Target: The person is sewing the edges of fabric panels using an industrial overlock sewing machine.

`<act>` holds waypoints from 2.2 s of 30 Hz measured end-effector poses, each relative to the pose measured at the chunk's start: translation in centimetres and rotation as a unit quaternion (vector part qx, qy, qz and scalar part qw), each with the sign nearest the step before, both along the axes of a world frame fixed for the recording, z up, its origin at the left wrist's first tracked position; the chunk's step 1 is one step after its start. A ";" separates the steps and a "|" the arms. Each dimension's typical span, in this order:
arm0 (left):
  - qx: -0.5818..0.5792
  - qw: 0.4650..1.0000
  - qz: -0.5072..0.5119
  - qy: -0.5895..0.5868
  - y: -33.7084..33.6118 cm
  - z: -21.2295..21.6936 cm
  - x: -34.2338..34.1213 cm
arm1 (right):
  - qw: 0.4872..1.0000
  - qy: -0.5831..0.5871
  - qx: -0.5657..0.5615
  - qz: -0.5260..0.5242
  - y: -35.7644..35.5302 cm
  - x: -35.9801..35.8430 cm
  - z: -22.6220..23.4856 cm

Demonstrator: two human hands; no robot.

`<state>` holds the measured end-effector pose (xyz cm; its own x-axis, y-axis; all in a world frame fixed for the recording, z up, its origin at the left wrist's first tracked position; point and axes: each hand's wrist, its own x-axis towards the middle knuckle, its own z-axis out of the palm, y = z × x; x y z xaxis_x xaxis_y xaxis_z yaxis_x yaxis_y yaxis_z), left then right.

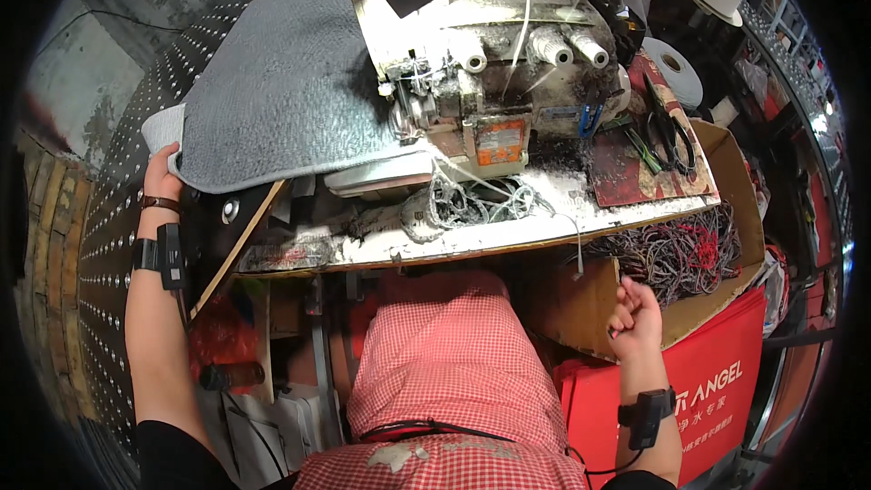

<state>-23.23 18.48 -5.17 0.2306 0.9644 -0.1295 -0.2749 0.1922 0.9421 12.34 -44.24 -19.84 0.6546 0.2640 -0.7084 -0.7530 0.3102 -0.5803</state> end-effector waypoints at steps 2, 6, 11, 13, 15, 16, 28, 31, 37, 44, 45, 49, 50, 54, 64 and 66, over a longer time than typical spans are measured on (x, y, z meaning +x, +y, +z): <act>0.003 1.000 0.025 0.007 0.2 0.1 1.5 | 0.998 -0.008 -0.057 0.038 -0.1 -0.9 0.2; 0.022 0.998 0.059 0.011 0.5 0.4 4.0 | 0.976 -0.070 -0.107 0.176 1.5 -2.2 2.6; -0.044 0.995 0.091 -0.022 4.0 0.0 -0.5 | 0.909 -0.143 -0.093 0.381 4.8 -3.9 5.8; -0.028 0.997 0.078 0.006 5.5 -0.4 -3.6 | 0.891 -0.145 -0.079 0.422 5.2 -3.7 6.3; 0.028 0.994 -0.020 0.107 5.9 -0.1 -7.1 | 0.887 -0.162 -0.052 0.429 7.0 -4.0 7.6; 0.012 0.996 0.015 0.091 6.2 1.0 -11.0 | 0.881 -0.156 -0.012 0.447 8.0 -3.9 8.2; 0.724 0.452 -0.344 0.392 -21.2 3.8 15.7 | 0.851 -0.348 0.113 0.377 19.3 -7.0 12.1; 0.693 0.466 -0.364 0.413 -20.5 3.7 16.5 | 0.835 -0.362 0.164 0.382 20.7 -7.7 11.6; 0.456 0.721 -0.494 0.167 -17.6 3.7 15.5 | 0.839 -0.230 0.227 0.438 24.0 -8.8 12.5; 0.366 0.795 -0.468 0.124 -17.3 4.3 14.5 | 0.857 -0.037 0.229 0.461 28.3 -9.9 13.5; 0.364 0.802 -0.456 0.129 -17.2 4.2 14.6 | 0.854 -0.027 0.240 0.461 28.6 -10.1 13.6; 0.481 0.752 -0.420 0.168 -16.8 4.2 14.8 | 0.861 -0.029 0.226 0.454 29.0 -10.7 14.1; 0.486 0.753 -0.410 0.171 -16.9 4.2 14.9 | 0.862 -0.028 0.232 0.449 29.1 -10.7 13.9; 0.495 0.753 -0.398 0.174 -17.0 4.1 15.0 | 0.867 -0.022 0.232 0.441 29.1 -10.6 13.9; 0.473 0.768 -0.396 0.171 -17.1 3.8 15.2 | 0.861 -0.008 0.255 0.440 29.0 -10.6 13.6; 0.457 0.778 -0.398 0.162 -17.0 3.6 15.2 | 0.861 -0.007 0.258 0.437 29.0 -10.6 13.5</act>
